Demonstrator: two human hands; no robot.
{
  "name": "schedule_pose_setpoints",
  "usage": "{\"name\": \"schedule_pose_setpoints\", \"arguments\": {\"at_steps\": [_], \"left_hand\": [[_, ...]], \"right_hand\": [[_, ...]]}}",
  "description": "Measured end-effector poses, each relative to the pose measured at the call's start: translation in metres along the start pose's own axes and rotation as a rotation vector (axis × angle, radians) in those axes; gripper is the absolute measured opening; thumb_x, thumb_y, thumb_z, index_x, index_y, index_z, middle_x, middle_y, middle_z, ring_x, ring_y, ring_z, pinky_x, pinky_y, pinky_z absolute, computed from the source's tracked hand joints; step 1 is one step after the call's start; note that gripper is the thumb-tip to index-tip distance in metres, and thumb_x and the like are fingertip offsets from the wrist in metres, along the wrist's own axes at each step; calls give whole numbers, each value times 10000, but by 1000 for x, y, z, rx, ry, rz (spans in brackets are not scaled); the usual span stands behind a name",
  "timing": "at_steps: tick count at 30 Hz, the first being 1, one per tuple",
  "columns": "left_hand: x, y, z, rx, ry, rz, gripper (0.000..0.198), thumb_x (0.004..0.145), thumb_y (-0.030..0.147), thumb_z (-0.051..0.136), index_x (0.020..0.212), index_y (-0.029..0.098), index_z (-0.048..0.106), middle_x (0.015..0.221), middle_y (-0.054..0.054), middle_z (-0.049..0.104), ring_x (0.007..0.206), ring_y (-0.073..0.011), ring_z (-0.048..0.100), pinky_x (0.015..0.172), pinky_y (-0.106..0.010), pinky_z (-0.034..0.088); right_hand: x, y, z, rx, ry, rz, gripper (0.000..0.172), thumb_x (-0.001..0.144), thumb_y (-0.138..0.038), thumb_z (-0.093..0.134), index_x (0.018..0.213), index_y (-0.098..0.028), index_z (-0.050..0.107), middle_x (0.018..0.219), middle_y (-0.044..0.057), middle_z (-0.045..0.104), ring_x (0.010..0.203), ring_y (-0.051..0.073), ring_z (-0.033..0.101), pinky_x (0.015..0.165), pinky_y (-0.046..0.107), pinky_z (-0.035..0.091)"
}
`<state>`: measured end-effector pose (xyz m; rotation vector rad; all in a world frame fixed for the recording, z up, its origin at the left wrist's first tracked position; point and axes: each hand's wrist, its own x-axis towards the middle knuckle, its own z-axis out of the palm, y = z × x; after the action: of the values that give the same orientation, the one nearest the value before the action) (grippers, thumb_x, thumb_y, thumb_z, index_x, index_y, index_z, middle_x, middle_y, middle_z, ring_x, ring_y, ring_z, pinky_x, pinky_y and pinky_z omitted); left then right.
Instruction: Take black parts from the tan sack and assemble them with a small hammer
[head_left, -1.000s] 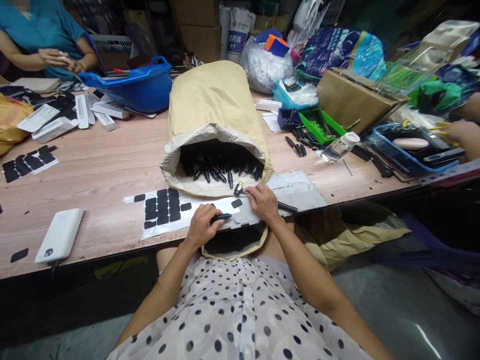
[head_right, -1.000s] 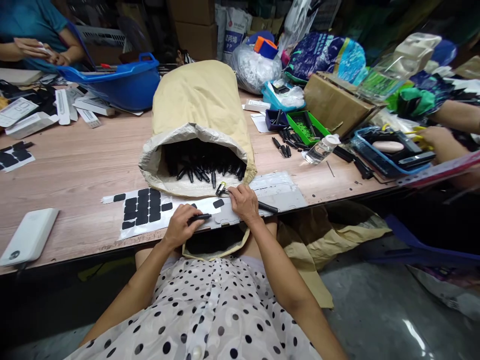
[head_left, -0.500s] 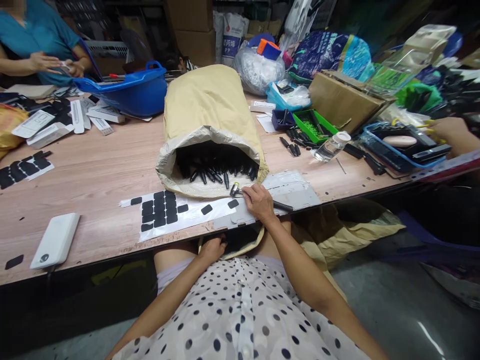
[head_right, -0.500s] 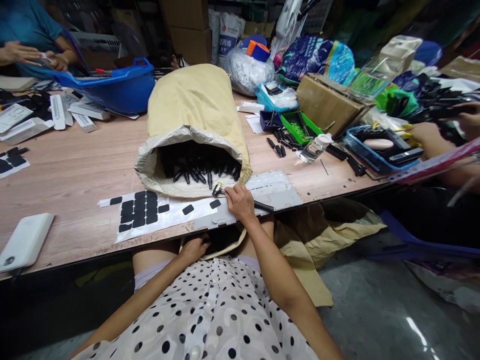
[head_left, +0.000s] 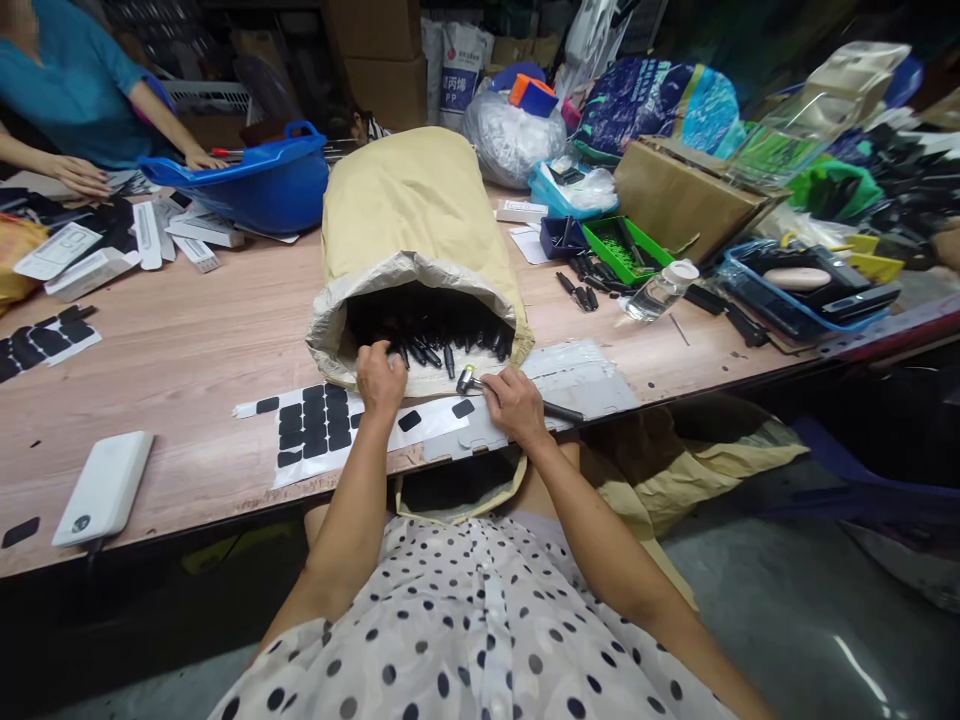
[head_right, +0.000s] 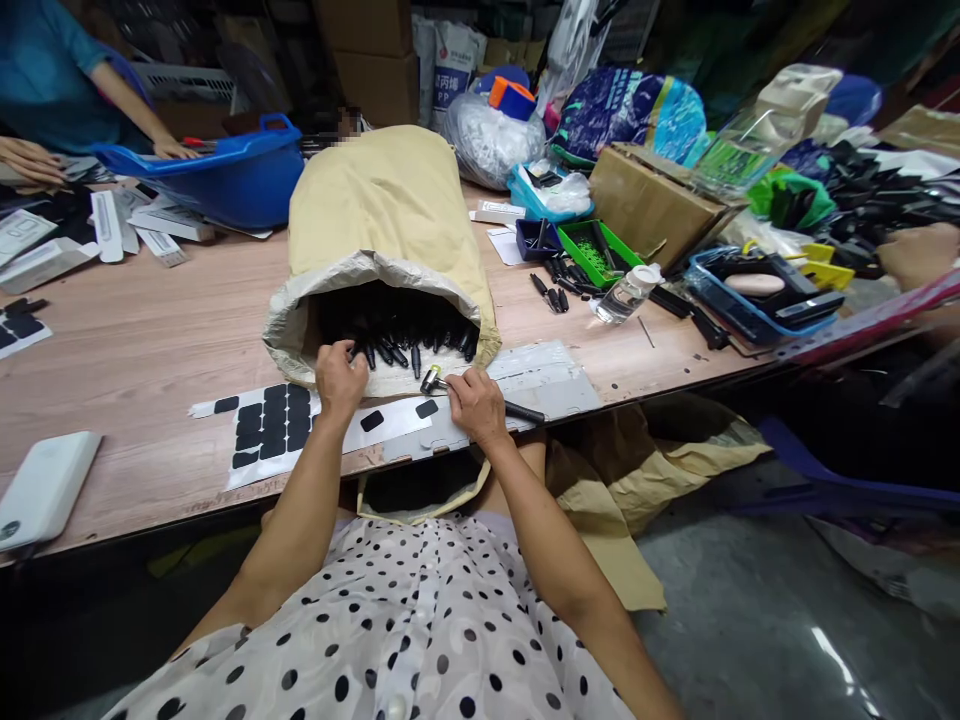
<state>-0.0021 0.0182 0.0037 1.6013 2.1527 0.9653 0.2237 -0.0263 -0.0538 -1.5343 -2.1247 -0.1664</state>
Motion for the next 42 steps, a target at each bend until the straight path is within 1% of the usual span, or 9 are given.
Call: {"name": "schedule_pose_setpoints", "arguments": {"at_steps": [2, 8, 13, 16, 19, 27, 31, 35, 42], "left_hand": [[19, -8, 8, 88, 104, -67, 238, 806, 150, 599, 1026, 155, 690, 1078, -147, 616, 1100, -329, 615, 988, -457, 490], [30, -29, 17, 36, 58, -149, 83, 753, 152, 675, 764, 187, 601, 927, -116, 553, 961, -349, 620, 891, -517, 507], [0, -28, -4, -103, 39, 206, 78, 814, 234, 669, 871, 200, 629, 896, -57, 567, 824, -239, 588, 805, -398, 516], [-33, -30, -15, -146, -171, 439, 113, 838, 261, 669, 939, 211, 672, 860, -26, 609, 779, -196, 582, 742, -325, 510], [-59, -40, -15, -172, -336, 530, 115, 844, 259, 676, 948, 219, 702, 867, -26, 647, 833, -197, 606, 759, -312, 513], [-64, -56, -1, -228, -419, 443, 149, 817, 255, 703, 958, 223, 742, 899, -33, 663, 883, -207, 627, 785, -329, 527], [-65, -53, -3, -227, -418, 404, 159, 799, 253, 716, 954, 226, 731, 893, -24, 666, 878, -205, 624, 777, -323, 526], [-66, -55, -2, -245, -425, 408, 155, 808, 259, 708, 956, 227, 743, 886, -22, 658, 838, -188, 617, 771, -313, 522], [-64, -59, 2, -283, -419, 422, 190, 821, 239, 697, 999, 238, 762, 861, -13, 637, 822, -176, 611, 757, -297, 518]], "right_hand": [[1, -1, 0, 7, -6, -3, 234, 963, -226, 491, 1047, -232, 709, 871, 64, 579, 861, 217, 482, 744, 303, 374], [1, -3, -1, 21, -18, 19, 220, 957, -217, 500, 1030, -225, 707, 881, 67, 585, 867, 217, 491, 746, 304, 379], [1, -4, -2, 34, -24, 33, 225, 959, -224, 495, 1030, -233, 708, 884, 68, 589, 875, 221, 492, 749, 310, 381], [1, -4, -3, 34, -24, 35, 224, 960, -231, 497, 1031, -236, 709, 886, 69, 590, 879, 222, 495, 744, 310, 379], [1, -3, -3, 24, -25, 27, 221, 962, -237, 503, 1031, -232, 713, 888, 68, 597, 870, 218, 502, 737, 305, 381], [0, -1, -9, 92, -6, 35, 257, 985, -245, 478, 1056, -239, 725, 864, 65, 617, 842, 216, 533, 737, 310, 426], [-10, -23, -21, 253, 52, 48, 312, 1017, -255, 424, 1160, -235, 700, 921, 72, 659, 890, 208, 589, 823, 314, 489], [-21, -48, -29, 415, 5, 9, 319, 1023, -257, 423, 1204, -244, 685, 945, 66, 694, 906, 193, 641, 834, 306, 530], [-25, -61, -33, 458, -4, -11, 348, 1018, -225, 415, 1236, -267, 682, 949, 61, 711, 913, 188, 657, 837, 311, 552]]}}
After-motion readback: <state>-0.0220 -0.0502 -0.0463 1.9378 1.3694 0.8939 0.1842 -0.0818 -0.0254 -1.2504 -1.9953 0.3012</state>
